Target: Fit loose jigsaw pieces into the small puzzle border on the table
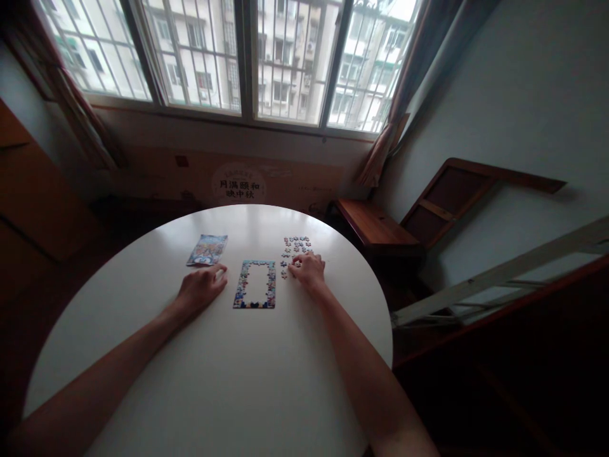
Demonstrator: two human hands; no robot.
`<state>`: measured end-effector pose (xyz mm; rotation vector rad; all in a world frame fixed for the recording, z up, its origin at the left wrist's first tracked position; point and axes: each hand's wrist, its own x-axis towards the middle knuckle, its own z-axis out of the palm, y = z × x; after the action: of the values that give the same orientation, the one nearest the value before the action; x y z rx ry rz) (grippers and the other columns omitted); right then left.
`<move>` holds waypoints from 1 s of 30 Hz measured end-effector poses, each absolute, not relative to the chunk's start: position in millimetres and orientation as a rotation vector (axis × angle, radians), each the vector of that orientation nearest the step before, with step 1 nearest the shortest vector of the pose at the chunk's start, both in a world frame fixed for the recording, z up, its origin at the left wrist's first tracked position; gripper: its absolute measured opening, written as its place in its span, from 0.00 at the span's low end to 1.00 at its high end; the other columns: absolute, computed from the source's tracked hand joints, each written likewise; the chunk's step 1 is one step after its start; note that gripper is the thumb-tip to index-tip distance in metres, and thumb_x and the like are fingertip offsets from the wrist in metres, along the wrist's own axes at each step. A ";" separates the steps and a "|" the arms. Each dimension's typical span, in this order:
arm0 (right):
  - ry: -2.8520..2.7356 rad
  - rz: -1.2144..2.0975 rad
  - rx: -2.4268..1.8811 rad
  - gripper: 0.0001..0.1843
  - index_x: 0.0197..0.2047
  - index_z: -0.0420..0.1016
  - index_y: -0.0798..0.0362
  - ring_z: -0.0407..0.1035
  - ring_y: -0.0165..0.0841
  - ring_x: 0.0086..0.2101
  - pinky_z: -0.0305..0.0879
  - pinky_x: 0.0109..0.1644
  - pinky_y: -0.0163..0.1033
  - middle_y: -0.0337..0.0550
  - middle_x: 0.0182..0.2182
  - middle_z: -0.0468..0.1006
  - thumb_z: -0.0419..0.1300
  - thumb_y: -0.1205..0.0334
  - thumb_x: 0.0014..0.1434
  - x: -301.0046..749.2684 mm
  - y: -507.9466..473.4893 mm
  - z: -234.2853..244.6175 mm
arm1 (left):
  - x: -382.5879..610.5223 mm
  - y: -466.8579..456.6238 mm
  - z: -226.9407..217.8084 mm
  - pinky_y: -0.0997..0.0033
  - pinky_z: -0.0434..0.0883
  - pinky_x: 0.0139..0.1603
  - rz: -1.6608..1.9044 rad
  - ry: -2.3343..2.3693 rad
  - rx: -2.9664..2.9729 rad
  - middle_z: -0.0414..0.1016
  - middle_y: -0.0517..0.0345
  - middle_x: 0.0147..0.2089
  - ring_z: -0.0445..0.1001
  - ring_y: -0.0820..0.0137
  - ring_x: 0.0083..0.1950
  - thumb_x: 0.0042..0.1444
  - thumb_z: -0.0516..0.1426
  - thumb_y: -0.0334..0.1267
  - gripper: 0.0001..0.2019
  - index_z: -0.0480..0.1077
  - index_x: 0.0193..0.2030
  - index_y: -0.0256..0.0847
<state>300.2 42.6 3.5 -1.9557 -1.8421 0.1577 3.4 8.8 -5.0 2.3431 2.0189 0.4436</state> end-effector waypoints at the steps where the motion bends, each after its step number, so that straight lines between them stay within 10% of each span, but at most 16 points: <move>1: -1.842 0.165 -1.956 0.10 0.38 0.82 0.48 0.64 0.44 0.49 0.55 0.52 0.46 0.46 0.44 0.76 0.64 0.55 0.54 300.6 43.6 3.0 | 3.5 8.8 -5.0 0.67 0.67 0.37 0.449 2.020 2.340 0.81 0.50 0.39 0.79 0.60 0.39 0.61 0.49 0.44 0.16 0.73 0.50 0.44; 11: -1.584 0.482 -1.469 0.04 0.30 0.74 0.53 0.71 0.34 0.33 0.65 0.43 0.41 0.41 0.29 0.77 0.62 0.62 0.50 296.5 45.1 6.1 | 0.7 9.4 -6.3 0.69 0.66 0.36 0.568 1.985 2.296 0.79 0.51 0.36 0.77 0.62 0.37 0.61 0.51 0.44 0.17 0.75 0.51 0.43; 16: -1.261 1.167 -1.068 0.17 0.32 0.71 0.53 0.74 0.33 0.27 0.67 0.31 0.37 0.39 0.27 0.76 0.69 0.52 0.45 271.6 27.7 14.0 | 1.2 11.2 -3.2 0.74 0.63 0.27 1.002 1.576 2.109 0.70 0.61 0.24 0.68 0.72 0.24 0.58 0.55 0.44 0.17 0.75 0.49 0.38; 30: -1.153 1.528 -0.951 0.20 0.28 0.77 0.57 0.72 0.29 0.21 0.68 0.27 0.34 0.42 0.22 0.79 0.76 0.53 0.36 237.5 7.2 12.4 | 43.7 -12.7 -3.1 0.79 0.62 0.18 1.337 0.983 1.367 0.74 0.55 0.34 0.65 0.80 0.23 0.46 0.67 0.46 0.16 0.81 0.39 0.37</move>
<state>237.5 7.2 12.4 -0.9513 -1.1534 1.5278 43.7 -12.7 -3.1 1.3669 0.9834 1.3373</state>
